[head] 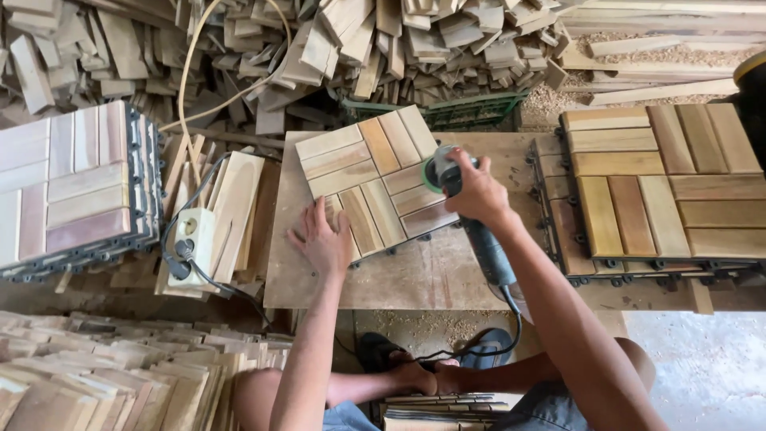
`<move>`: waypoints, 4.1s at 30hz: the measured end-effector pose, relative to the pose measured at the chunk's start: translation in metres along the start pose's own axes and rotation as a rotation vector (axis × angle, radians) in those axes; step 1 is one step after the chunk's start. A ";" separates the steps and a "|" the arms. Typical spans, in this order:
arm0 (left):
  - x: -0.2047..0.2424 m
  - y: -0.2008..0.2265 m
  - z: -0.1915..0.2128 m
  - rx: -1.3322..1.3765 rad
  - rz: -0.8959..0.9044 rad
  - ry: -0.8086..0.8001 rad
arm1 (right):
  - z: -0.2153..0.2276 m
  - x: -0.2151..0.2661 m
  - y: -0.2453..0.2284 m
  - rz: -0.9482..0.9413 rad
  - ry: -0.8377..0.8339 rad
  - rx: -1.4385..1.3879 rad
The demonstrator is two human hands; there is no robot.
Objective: Sanding the surface of wooden floor tiles using a handheld power sander in a workshop.
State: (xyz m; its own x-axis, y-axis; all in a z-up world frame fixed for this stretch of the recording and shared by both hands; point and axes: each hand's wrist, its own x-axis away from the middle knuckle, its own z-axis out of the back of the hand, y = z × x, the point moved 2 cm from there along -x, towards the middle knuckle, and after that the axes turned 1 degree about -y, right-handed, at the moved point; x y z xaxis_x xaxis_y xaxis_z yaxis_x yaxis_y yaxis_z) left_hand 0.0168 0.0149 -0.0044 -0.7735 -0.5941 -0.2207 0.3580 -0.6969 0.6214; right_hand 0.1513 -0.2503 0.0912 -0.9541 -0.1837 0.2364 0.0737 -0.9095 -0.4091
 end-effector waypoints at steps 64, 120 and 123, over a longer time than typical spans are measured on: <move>0.000 0.008 0.006 0.010 0.059 -0.052 | -0.017 -0.001 -0.048 0.022 0.027 0.038; 0.000 0.009 0.010 -0.001 0.109 -0.105 | -0.030 0.018 -0.100 0.123 -0.039 0.052; 0.000 0.005 0.005 -0.001 0.092 -0.089 | -0.023 0.015 -0.089 0.117 -0.035 0.067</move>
State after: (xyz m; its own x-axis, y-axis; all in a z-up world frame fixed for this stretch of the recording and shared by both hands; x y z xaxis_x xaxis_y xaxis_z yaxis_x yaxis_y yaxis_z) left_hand 0.0161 0.0134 0.0030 -0.7804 -0.6180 -0.0954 0.4305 -0.6416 0.6349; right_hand 0.1240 -0.1630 0.1105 -0.9274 -0.3013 0.2216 0.2037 -0.9038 -0.3764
